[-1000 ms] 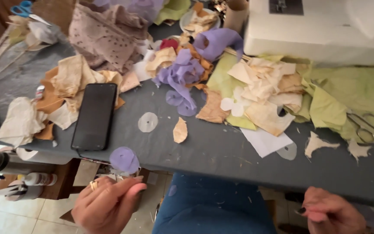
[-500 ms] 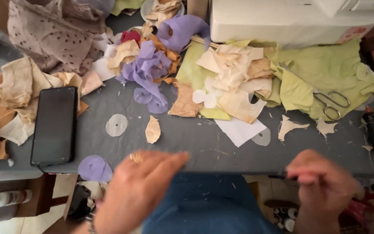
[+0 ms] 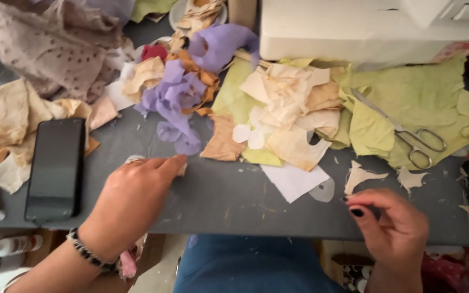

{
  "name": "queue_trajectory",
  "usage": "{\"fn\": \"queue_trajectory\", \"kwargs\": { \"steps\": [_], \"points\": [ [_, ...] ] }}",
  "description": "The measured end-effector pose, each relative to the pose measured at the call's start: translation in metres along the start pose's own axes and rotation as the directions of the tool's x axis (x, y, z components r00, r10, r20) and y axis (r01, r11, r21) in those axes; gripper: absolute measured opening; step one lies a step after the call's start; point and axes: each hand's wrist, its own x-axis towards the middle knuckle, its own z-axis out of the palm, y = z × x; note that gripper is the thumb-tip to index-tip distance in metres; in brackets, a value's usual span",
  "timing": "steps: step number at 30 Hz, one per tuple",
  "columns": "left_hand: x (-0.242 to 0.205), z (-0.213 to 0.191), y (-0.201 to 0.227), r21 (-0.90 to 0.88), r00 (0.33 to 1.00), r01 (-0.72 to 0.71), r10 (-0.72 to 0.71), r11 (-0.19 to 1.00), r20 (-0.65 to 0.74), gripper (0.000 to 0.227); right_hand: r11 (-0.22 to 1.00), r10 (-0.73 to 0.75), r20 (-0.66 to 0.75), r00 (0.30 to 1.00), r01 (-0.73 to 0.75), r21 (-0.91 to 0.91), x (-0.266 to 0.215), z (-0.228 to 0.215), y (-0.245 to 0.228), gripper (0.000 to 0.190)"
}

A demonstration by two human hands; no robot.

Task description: Sorting through fabric scraps and assembling them into decorative flowers at a craft station.

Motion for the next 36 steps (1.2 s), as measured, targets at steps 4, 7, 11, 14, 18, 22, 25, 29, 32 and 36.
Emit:
{"fn": "queue_trajectory", "kwargs": {
  "steps": [4, 7, 11, 14, 18, 22, 25, 29, 32, 36],
  "points": [
    [0.031, -0.031, 0.015, -0.21, 0.982, -0.18, 0.163, 0.961, -0.094, 0.067, 1.0, -0.007, 0.024, 1.0, 0.007, -0.01, 0.001, -0.002, 0.001, 0.011],
    [0.079, -0.054, 0.057, -0.327, 0.949, -0.313, 0.275, 0.892, -0.155, 0.048, 0.999, -0.025, 0.029, 0.999, 0.024, 0.038, 0.003, -0.002, 0.003, 0.011],
    [0.158, -0.057, 0.092, -0.32, 0.898, -0.425, 0.351, 0.847, -0.264, 0.018, 1.0, 0.001, 0.027, 1.0, -0.002, 0.023, 0.004, -0.004, 0.001, 0.014],
    [0.192, -0.06, 0.097, -0.109, 0.849, -0.404, 0.328, 0.908, -0.414, 0.045, 1.0, -0.007, 0.028, 1.0, 0.006, 0.027, 0.003, -0.006, 0.001, 0.011],
    [0.18, -0.056, 0.083, -0.17, 0.993, -0.09, 0.101, 0.981, 0.055, 0.03, 0.998, -0.031, 0.031, 0.999, 0.029, 0.061, 0.003, -0.01, 0.003, 0.011],
    [0.147, 0.005, 0.049, 0.048, 0.998, -0.048, 0.046, 0.998, 0.05, 0.027, 0.997, -0.056, 0.067, 0.996, 0.052, 0.056, 0.007, -0.01, 0.0, 0.012],
    [0.14, 0.006, 0.046, -0.144, 0.995, -0.021, 0.035, 0.989, 0.096, 0.027, 0.997, -0.066, 0.097, 0.993, 0.063, 0.034, 0.009, -0.01, -0.005, 0.013],
    [0.149, -0.002, 0.048, -0.322, 0.988, 0.036, 0.014, 0.946, 0.154, 0.023, 0.994, -0.113, 0.089, 0.99, 0.114, 0.005, 0.005, -0.006, 0.0, 0.011],
    [0.156, 0.001, 0.051, -0.316, 0.97, 0.096, -0.018, 0.944, 0.24, 0.01, 0.993, -0.116, 0.058, 0.992, 0.115, 0.015, 0.004, -0.006, -0.002, 0.011],
    [0.147, -0.014, 0.046, -0.391, 0.983, 0.131, -0.07, 0.911, 0.168, 0.002, 0.987, -0.164, 0.033, 0.986, 0.164, 0.004, 0.003, -0.005, -0.001, 0.009]
  ]
}}
